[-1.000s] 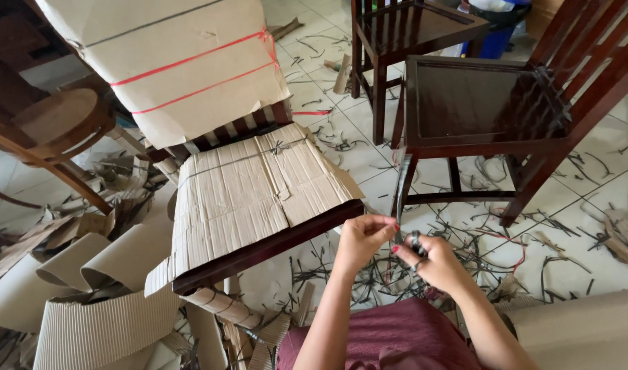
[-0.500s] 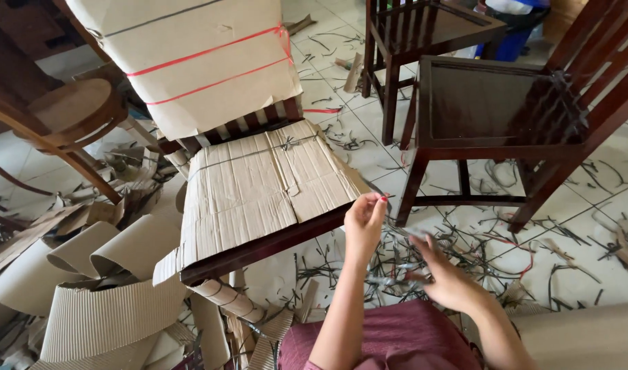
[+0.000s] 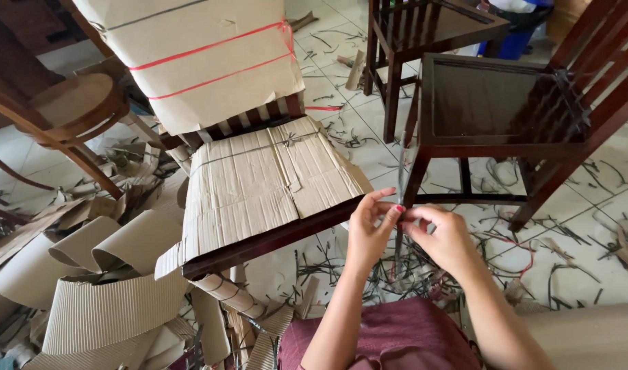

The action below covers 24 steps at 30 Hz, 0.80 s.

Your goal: Wrapping a wooden chair seat with corrugated cardboard and securing it with string for protection during transport.

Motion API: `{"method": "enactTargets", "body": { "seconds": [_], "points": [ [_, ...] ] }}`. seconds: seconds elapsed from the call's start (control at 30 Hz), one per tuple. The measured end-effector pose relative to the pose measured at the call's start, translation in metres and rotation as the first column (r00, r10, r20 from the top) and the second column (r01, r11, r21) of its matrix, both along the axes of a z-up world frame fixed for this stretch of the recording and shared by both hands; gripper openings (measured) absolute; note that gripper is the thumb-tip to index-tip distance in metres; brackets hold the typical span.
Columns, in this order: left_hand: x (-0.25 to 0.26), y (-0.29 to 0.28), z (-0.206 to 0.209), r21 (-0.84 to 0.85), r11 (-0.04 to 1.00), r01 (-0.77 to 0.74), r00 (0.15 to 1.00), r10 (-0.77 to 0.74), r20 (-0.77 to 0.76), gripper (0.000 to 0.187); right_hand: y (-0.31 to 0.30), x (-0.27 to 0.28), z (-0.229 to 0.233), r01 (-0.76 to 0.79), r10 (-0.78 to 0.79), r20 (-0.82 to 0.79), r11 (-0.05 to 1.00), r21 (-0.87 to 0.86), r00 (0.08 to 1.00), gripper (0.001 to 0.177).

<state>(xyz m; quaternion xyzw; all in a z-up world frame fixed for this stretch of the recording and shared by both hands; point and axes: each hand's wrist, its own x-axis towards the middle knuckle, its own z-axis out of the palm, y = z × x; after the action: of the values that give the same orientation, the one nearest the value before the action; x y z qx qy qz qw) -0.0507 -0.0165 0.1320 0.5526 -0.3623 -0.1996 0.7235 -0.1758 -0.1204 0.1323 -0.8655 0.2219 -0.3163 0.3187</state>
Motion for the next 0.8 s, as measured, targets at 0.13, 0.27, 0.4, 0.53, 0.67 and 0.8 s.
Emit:
{"method": "enactTargets", "body": {
  "seconds": [0.13,0.27,0.4,0.53,0.67,0.8],
  "points": [
    [0.001,0.008,0.003,0.047,0.998,0.043,0.998,-0.04,-0.052,0.048,0.003,0.011,-0.007,0.074,-0.074,-0.004,0.983,0.168,0.997,0.01],
    [0.004,0.012,-0.002,0.064,0.994,0.091,0.992,-0.085,-0.089,0.061,0.01,-0.001,0.006,0.05,-0.048,-0.013,0.954,0.296,0.999,0.012],
    [0.004,0.011,-0.003,0.098,0.994,0.052,0.998,-0.049,-0.029,0.06,0.016,-0.001,0.012,0.079,-0.078,-0.016,0.973,0.218,0.997,0.011],
    [-0.001,0.014,0.005,0.194,0.98,-0.032,0.986,0.0,0.165,0.055,0.01,0.001,0.003,0.133,-0.132,-0.024,0.991,0.022,0.991,0.01],
    [-0.003,0.017,0.015,0.231,0.97,-0.078,0.944,-0.003,0.33,0.059,0.011,0.002,0.0,0.137,-0.139,-0.051,0.99,-0.031,0.989,0.011],
    [-0.006,0.025,0.028,0.259,0.964,-0.053,0.945,-0.036,0.326,0.07,0.005,0.003,-0.006,0.12,-0.121,-0.029,0.991,-0.051,0.992,0.009]
  ]
}}
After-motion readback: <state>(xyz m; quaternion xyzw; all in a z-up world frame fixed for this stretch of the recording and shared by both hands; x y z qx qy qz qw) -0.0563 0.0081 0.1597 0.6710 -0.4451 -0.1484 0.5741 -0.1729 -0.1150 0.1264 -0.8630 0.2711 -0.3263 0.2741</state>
